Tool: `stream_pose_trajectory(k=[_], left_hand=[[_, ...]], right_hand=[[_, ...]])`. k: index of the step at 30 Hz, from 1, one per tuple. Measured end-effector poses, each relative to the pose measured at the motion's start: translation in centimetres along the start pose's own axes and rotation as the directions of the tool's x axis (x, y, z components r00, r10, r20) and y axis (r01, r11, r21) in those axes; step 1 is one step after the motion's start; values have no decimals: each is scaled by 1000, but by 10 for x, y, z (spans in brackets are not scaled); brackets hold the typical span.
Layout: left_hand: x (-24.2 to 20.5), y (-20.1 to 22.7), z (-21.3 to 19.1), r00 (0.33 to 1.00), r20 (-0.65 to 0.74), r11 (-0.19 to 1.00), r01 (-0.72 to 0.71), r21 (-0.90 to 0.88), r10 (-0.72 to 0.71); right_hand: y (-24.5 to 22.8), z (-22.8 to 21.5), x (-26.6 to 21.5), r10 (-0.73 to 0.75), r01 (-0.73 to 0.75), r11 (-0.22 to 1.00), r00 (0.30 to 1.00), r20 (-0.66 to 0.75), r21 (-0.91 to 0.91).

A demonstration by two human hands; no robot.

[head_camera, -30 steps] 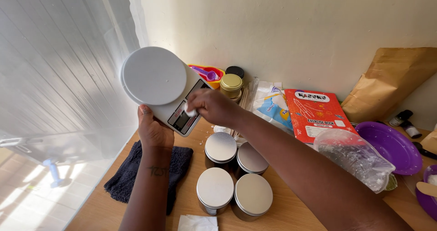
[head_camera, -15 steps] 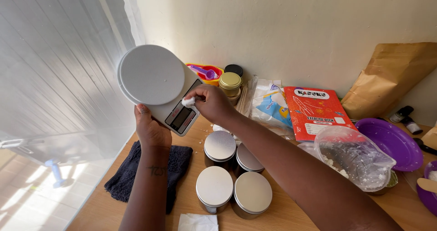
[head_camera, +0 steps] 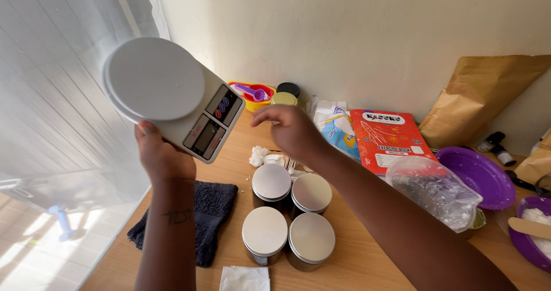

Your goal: Preparing a digital scale by cleaning it with a cloth and turning it on

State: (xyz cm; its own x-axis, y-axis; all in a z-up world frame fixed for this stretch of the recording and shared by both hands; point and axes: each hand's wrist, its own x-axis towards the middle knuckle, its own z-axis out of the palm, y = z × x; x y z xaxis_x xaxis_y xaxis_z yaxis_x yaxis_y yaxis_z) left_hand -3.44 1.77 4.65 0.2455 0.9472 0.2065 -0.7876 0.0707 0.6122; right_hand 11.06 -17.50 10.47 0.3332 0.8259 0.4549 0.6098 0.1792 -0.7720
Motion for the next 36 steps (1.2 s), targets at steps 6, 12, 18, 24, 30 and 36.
stream_pose_trajectory(k=[6,12,18,24,30,36], left_hand=[[-41,92,38,944,146,941,314,-124,-296],[-191,169,129,697,-242,696,710,104,-675],[-287,48,15,272,-524,225,962,154,-807],[-385,56,75,242,-488,339,933,-120,-839],[-417,25,58,442,-488,184,853,488,-753],[-423,1,32,601,-322,102,563,821,-731]], right_hand=[[-116,-40,-102,334,-228,905,904,-267,358],[-117,-76,-242,404,-214,815,876,-263,539],[4,-89,-411,669,-509,381,728,150,772],[31,-9,-478,845,-409,532,190,-500,742],[90,-16,-539,96,-434,884,534,-840,-174],[15,-1,-511,119,-536,823,485,-866,-187]])
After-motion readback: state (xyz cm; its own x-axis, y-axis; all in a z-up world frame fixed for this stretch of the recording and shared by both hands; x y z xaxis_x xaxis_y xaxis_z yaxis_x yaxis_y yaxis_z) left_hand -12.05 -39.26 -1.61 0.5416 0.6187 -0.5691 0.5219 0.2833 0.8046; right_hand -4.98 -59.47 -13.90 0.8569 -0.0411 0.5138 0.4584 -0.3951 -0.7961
